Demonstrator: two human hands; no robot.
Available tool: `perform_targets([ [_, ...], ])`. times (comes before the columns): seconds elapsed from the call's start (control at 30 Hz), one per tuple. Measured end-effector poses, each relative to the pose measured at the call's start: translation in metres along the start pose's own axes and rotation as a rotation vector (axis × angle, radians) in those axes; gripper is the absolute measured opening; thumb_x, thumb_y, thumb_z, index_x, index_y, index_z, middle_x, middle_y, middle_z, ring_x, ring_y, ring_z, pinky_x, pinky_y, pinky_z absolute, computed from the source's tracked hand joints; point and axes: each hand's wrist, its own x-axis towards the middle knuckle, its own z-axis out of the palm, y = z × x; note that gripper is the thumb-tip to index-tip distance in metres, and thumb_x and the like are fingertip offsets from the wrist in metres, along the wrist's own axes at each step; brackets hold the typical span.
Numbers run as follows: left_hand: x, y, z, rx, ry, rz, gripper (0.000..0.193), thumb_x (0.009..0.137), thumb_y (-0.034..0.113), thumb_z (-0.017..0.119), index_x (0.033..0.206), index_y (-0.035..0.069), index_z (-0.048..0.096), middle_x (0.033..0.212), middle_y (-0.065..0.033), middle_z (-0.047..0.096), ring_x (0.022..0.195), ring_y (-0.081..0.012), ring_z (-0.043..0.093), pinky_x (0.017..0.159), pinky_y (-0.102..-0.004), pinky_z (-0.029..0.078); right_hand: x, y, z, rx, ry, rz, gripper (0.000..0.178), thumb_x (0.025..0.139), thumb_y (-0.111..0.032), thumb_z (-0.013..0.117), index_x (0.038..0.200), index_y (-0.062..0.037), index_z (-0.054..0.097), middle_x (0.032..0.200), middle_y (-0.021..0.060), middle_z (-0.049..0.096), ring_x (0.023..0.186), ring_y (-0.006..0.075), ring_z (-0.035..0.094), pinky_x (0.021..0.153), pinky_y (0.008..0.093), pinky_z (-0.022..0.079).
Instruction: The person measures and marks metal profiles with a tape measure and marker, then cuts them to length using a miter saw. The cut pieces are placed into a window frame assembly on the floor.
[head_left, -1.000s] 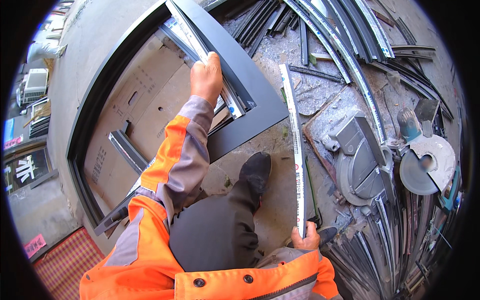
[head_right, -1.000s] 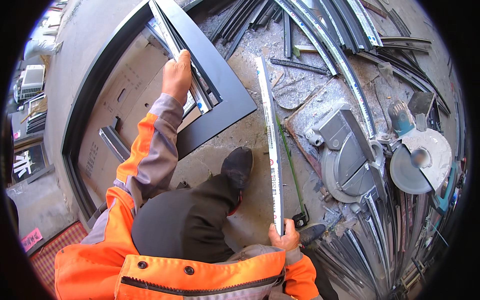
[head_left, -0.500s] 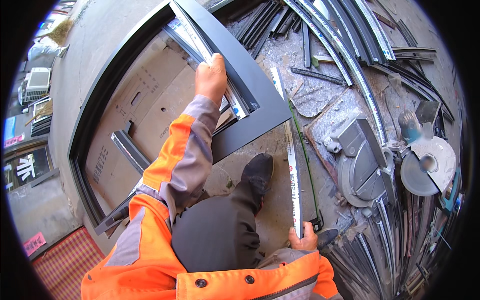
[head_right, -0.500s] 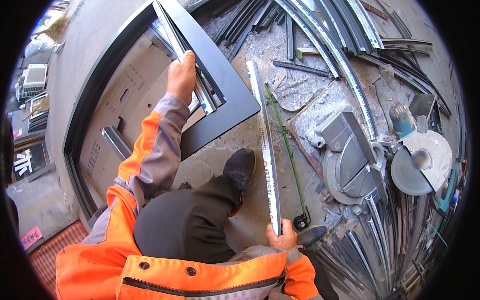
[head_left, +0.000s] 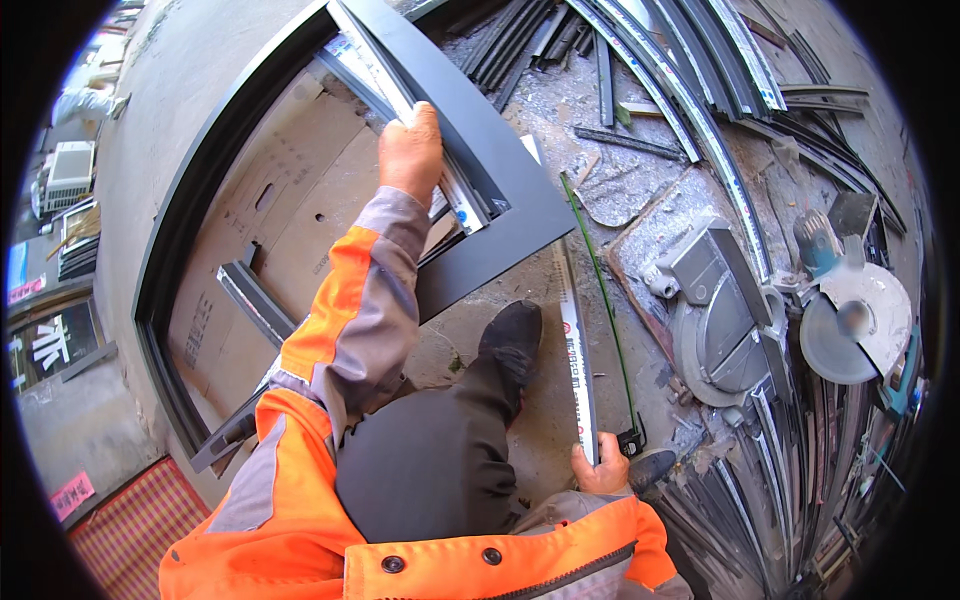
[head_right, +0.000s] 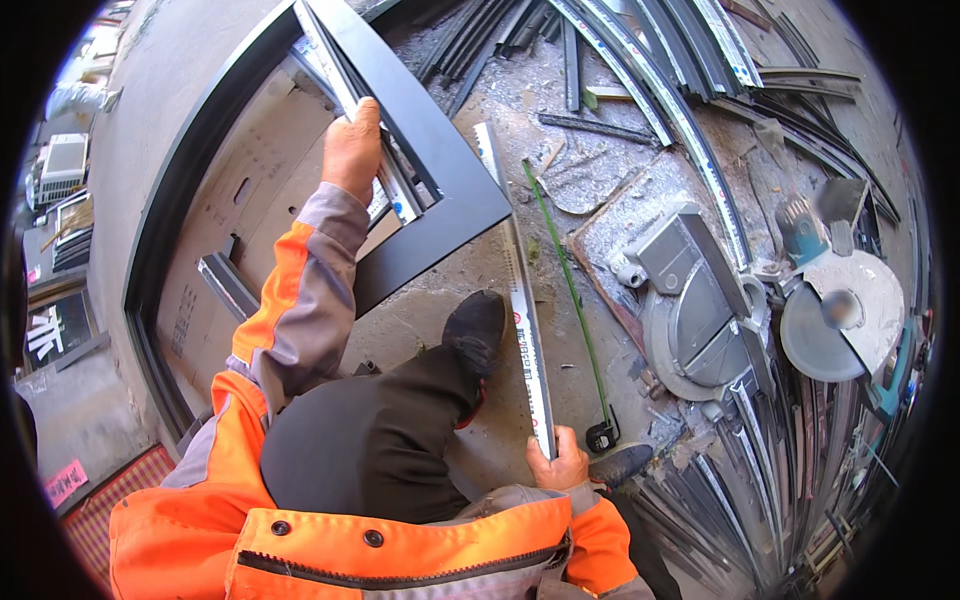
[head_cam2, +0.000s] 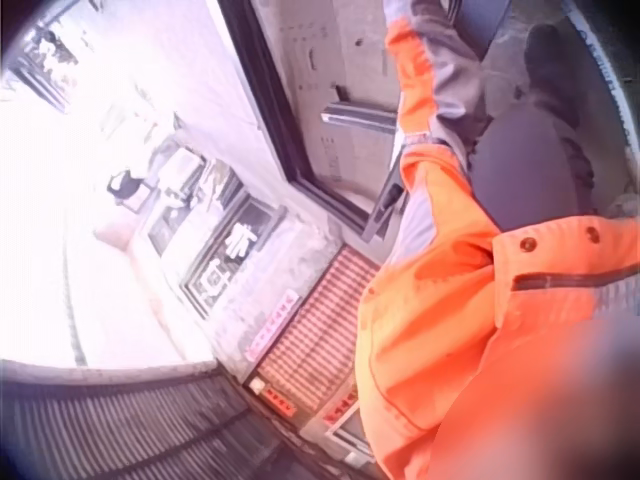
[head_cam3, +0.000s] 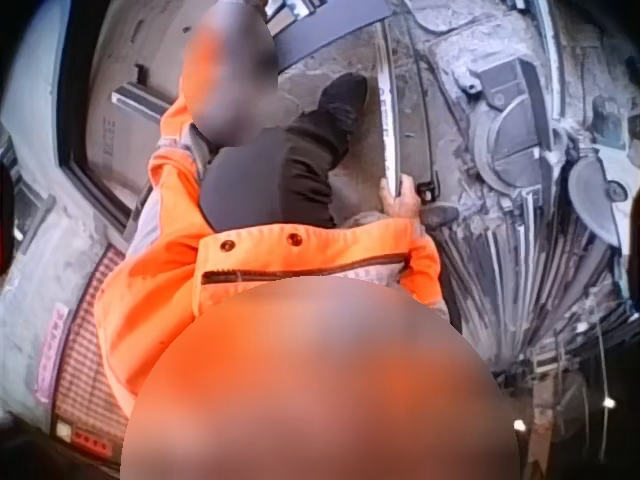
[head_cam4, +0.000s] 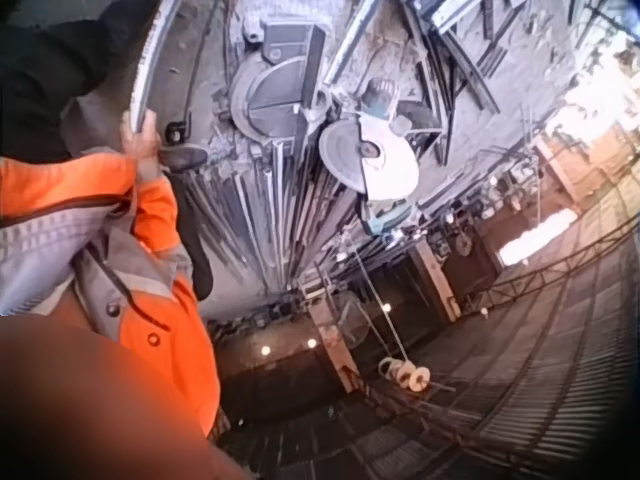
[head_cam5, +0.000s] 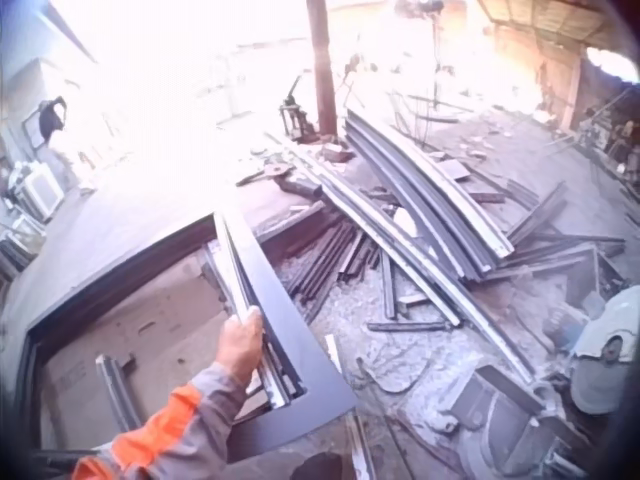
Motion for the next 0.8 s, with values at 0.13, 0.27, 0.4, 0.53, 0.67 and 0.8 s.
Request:
perform_targets([
  [0.13,-0.004,0.012,-0.015,0.048,-0.026,-0.031,0.044,0.108,0.037,0.064,0.087,-0.002,0.069,0.072,-0.0028,0.063,0.059,-0.0145,0.056,0.053,-0.0361,0.044,0.012,0.009,0.011,0.008,-0.025,-0.017,0.035,0.091,-0.030,0.081,0.111,-0.0076,0.063,0.082,0.0218,0.073,0.077,0.0419,0.075,0.067,0.0498,0.058],
  [0.27,-0.003,0.012,-0.043,0.000,-0.101,-0.119,0.043,0.108,0.041,0.065,0.097,0.000,0.071,0.076,-0.0021,0.065,0.062,-0.0127,0.058,0.056,-0.0303,0.047,0.024,0.033,0.023,-0.042,-0.028,-0.044,0.039,0.092,-0.037,0.079,0.114,-0.0092,0.062,0.084,0.0228,0.074,0.078,0.0464,0.073,0.067,0.0537,0.057],
  [0.4,-0.014,0.024,-0.062,-0.287,-0.121,-0.102,0.042,0.108,0.043,0.065,0.105,0.001,0.062,0.076,-0.0046,0.062,0.058,-0.0126,0.058,0.051,-0.0240,0.046,0.041,0.056,0.034,-0.164,-0.113,0.024,0.042,0.095,-0.042,0.075,0.118,-0.0108,0.060,0.085,0.0225,0.073,0.080,0.0481,0.072,0.071,0.0537,0.056],
  [0.53,-0.048,0.076,-0.042,-0.463,-0.248,0.043,0.041,0.111,0.042,0.060,0.110,0.001,0.057,0.077,-0.0039,0.054,0.061,-0.0110,0.054,0.051,-0.0231,0.044,0.055,0.073,0.041,-0.241,-0.168,0.069,0.046,0.097,-0.040,0.071,0.130,-0.0115,0.060,0.109,0.0258,0.072,0.102,0.0477,0.070,0.087,0.0545,0.055],
  [0.67,-0.079,0.115,0.002,-0.424,-0.291,0.079,0.043,0.112,0.043,0.056,0.114,-0.001,0.054,0.078,-0.0048,0.054,0.061,-0.0114,0.053,0.053,-0.0244,0.045,0.070,0.055,0.033,-0.272,0.063,-0.109,0.051,0.097,-0.032,0.072,0.137,-0.0016,0.062,0.126,0.0252,0.068,0.117,0.0466,0.063,0.100,0.0513,0.052],
  [0.8,-0.125,0.125,0.057,-0.495,-0.496,0.040,0.046,0.113,0.046,0.052,0.118,0.000,0.053,0.081,-0.0074,0.057,0.064,-0.0120,0.053,0.056,-0.0250,0.045,0.089,-0.056,-0.016,0.298,0.171,-0.187,0.059,0.099,-0.043,0.075,0.139,-0.0008,0.061,0.122,0.0205,0.070,0.104,0.0304,0.073,0.093,0.0405,0.058],
])
